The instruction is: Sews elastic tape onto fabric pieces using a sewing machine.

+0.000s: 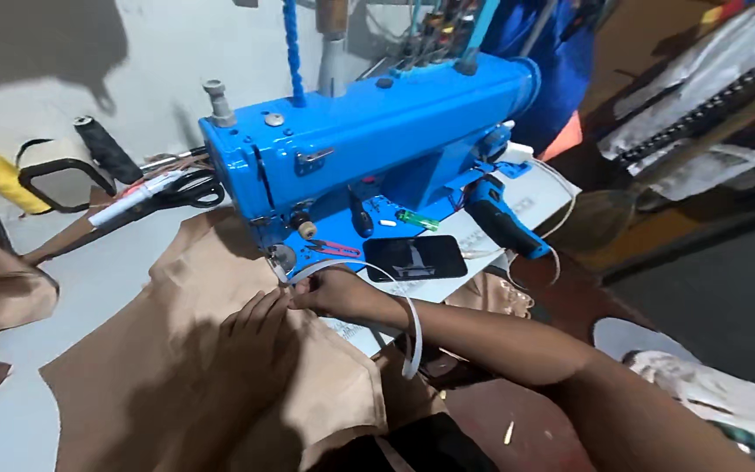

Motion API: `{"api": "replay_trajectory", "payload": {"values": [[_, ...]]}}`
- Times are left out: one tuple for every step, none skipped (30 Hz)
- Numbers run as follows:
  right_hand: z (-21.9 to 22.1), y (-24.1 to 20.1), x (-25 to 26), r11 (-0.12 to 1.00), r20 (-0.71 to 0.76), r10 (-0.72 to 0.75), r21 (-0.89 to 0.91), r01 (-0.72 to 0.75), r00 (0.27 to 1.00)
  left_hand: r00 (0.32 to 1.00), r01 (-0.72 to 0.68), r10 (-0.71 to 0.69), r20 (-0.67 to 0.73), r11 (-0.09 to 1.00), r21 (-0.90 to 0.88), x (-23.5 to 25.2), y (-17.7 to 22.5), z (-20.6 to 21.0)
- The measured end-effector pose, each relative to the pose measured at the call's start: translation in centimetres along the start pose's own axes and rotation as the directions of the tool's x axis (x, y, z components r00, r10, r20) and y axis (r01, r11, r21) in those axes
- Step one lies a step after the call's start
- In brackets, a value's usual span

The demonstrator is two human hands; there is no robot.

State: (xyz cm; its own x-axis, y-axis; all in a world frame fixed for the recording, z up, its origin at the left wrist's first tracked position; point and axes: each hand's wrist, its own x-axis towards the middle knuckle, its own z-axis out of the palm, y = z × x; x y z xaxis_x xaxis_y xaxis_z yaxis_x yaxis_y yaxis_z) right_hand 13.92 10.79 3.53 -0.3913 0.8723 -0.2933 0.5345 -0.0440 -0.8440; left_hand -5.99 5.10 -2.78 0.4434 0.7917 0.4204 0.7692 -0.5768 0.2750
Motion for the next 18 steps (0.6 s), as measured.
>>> {"api": "replay_trajectory", "payload": {"values": [[0.0,-0.1,0.1,1.000,0.007,0.016,0.021,-0.016,1.000,1.000,0.001,-0.001,-0.010,1.000,-0.009,0.0,0.0,0.0],[0.0,-0.1,0.3,0.997,0.023,0.038,0.063,-0.039,0.999,1.000,0.003,-0.003,-0.019,1.000,-0.021,0.0,-0.1,0.0],[-0.1,0.0,0.6,0.991,0.046,0.064,0.111,-0.069,0.997,0.999,0.000,-0.001,-0.032,1.000,-0.028,-0.1,-0.2,0.1],[-0.1,0.1,0.7,0.982,0.072,0.093,0.155,-0.103,0.993,0.999,-0.003,0.002,-0.040,0.999,-0.035,-0.1,-0.3,0.1],[-0.1,0.1,0.9,0.973,0.102,0.119,0.186,-0.137,0.988,0.999,-0.005,0.003,-0.043,0.999,-0.049,-0.2,-0.4,0.2],[-0.1,0.1,1.0,0.968,0.128,0.140,0.191,-0.163,0.982,0.999,-0.004,0.001,-0.044,0.998,-0.063,-0.2,-0.5,0.2],[-0.2,0.0,1.0,0.969,0.140,0.149,0.174,-0.173,0.979,0.999,0.002,-0.005,-0.036,0.997,-0.078,-0.3,-0.6,0.2],[-0.2,-0.2,1.0,0.973,0.130,0.151,0.154,-0.171,0.980,1.000,0.012,-0.015,-0.025,0.996,-0.086,-0.3,-0.6,0.1],[-0.3,-0.3,1.0,0.978,0.125,0.147,0.131,-0.163,0.981,0.999,0.026,-0.028,-0.016,0.995,-0.095,-0.2,-0.6,0.0],[-0.4,-0.4,1.0,0.980,0.128,0.142,0.119,-0.157,0.982,0.999,0.039,-0.040,-0.008,0.994,-0.102,-0.2,-0.5,-0.1],[-0.5,-0.4,1.0,0.980,0.138,0.133,0.130,-0.151,0.982,0.999,0.051,-0.052,-0.002,0.993,-0.109,-0.2,-0.5,-0.1],[-0.6,-0.4,1.0,0.974,0.150,0.126,0.172,-0.151,0.981,0.998,0.058,-0.059,-0.005,0.991,-0.120,-0.2,-0.4,-0.2],[-0.7,-0.5,1.0,0.960,0.157,0.131,0.226,-0.164,0.979,0.998,0.058,-0.060,-0.015,0.990,-0.127,-0.2,-0.5,-0.2],[-0.7,-0.6,1.0,0.944,0.164,0.147,0.270,-0.188,0.975,0.998,0.059,-0.063,-0.021,0.989,-0.133,-0.2,-0.5,-0.2],[-0.8,-0.6,1.0,0.928,0.170,0.172,0.302,-0.217,0.970,0.998,0.062,-0.065,-0.024,0.989,-0.137,-0.2,-0.5,-0.2],[-0.8,-0.9,0.8,0.905,0.175,0.203,0.343,-0.253,0.963,0.997,0.064,-0.068,-0.023,0.988,-0.142,-0.2,-0.5,-0.2],[-0.9,-1.3,0.6,0.873,0.181,0.235,0.393,-0.289,0.955,0.997,0.067,-0.071,-0.023,0.987,-0.146,-0.2,-0.6,-0.3],[-0.9,-1.6,0.6,0.839,0.191,0.261,0.441,-0.320,0.946,0.997,0.067,-0.072,-0.025,0.987,-0.146,-0.1,-0.6,-0.3]]}}
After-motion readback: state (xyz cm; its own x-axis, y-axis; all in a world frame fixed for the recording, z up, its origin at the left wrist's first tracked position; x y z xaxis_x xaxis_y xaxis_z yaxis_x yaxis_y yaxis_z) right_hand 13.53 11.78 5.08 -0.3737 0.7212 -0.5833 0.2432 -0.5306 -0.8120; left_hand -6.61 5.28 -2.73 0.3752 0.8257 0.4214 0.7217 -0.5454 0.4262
